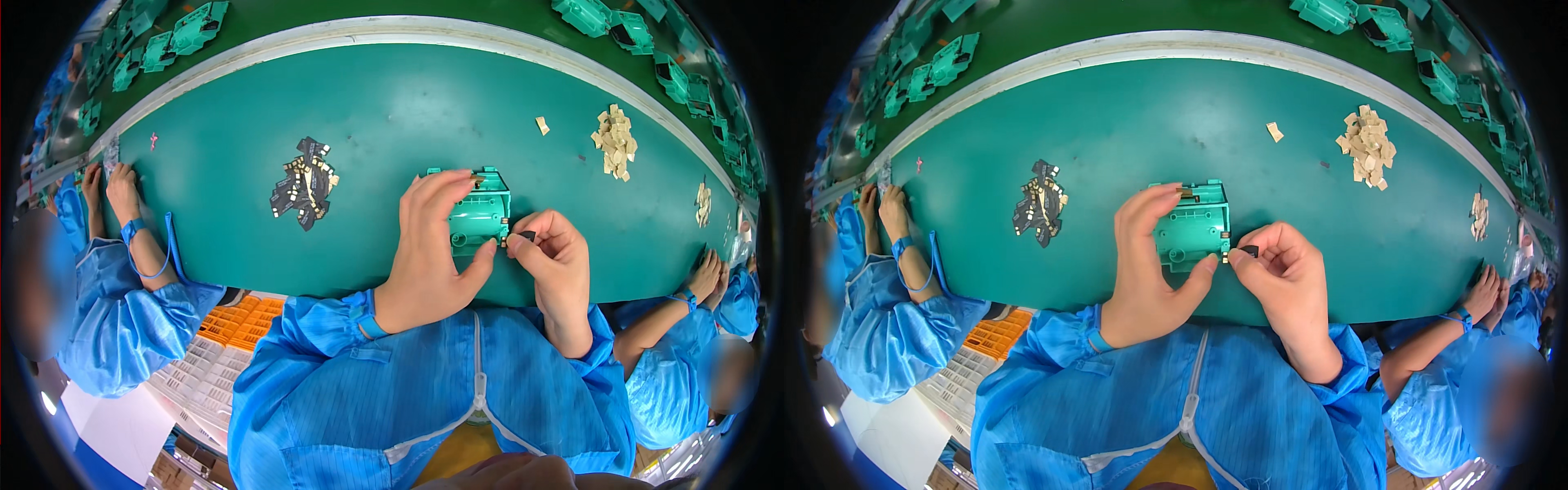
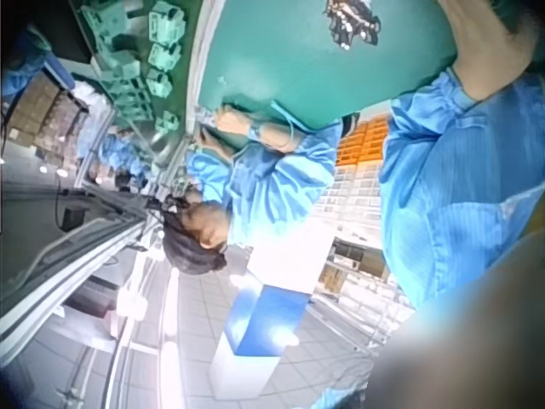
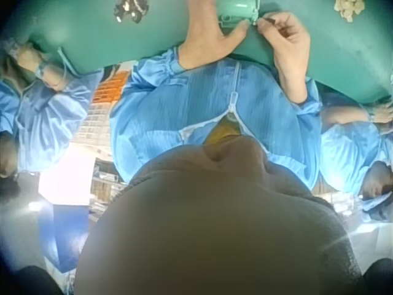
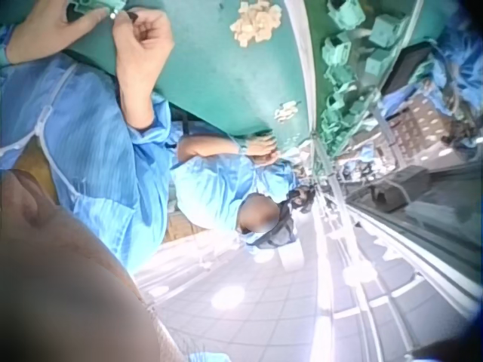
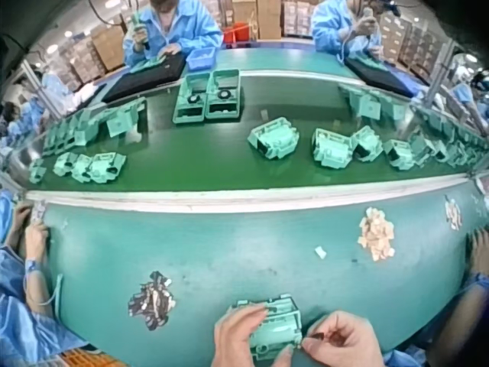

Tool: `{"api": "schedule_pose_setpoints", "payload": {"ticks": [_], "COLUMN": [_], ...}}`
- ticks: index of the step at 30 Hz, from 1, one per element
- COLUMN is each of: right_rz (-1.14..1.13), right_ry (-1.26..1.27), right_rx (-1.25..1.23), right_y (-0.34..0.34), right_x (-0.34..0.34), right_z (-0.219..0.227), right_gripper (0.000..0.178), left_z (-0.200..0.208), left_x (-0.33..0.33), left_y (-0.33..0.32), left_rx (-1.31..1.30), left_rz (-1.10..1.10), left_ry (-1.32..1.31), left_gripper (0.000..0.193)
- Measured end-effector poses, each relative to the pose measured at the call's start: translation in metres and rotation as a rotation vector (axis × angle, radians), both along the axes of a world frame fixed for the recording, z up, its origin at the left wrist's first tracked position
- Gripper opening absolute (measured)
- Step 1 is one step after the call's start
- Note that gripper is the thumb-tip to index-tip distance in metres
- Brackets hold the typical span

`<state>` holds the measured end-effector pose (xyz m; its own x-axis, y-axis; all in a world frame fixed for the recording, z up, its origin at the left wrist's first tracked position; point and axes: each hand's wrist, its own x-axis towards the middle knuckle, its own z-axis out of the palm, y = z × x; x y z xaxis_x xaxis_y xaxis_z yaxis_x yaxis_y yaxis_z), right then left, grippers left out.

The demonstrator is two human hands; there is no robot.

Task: The person assembles components into a green plastic electronics housing by hand, inserting a circuit board, connectors, screws, and small metal components.

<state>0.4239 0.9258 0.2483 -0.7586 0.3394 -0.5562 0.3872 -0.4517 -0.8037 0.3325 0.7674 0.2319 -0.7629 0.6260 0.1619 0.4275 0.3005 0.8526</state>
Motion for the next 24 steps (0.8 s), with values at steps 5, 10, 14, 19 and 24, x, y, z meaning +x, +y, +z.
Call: {"api": "schedule_pose_setpoints", "payload": {"ticks": [5, 10, 14, 19, 24], "right_rz": [0.013, -0.009, -0.055, -0.191, -0.424], "right_ry": [-0.024, -0.023, 0.048, 0.191, 0.329], "right_rx": [0.065, 0.048, 0.042, 0.035, -0.034], "right_y": [-0.001, -0.002, 0.001, 0.019, 0.053], "right_x": [-0.003, -0.005, -0.001, 0.014, 0.023], "right_z": [0.004, 0.008, 0.01, 0.003, -0.005], "right_gripper": [0.013, 0.016, 0.021, 0.023, 0.027], "left_z": [0.001, 0.001, 0.004, 0.003, -0.007], "left_x": [-0.002, -0.002, -0.004, -0.001, 0.002], "left_y": [0.0, -0.001, -0.001, -0.005, -0.008], "left_rx": [-0.018, -0.021, -0.009, 0.008, 0.12], "left_rz": [0.004, 0.002, -0.032, 0.033, 0.06], "left_ry": [-0.002, 0.005, 0.028, -0.017, -0.102], "left_gripper": [0.072, 0.072, 0.072, 0.071, 0.067]}}
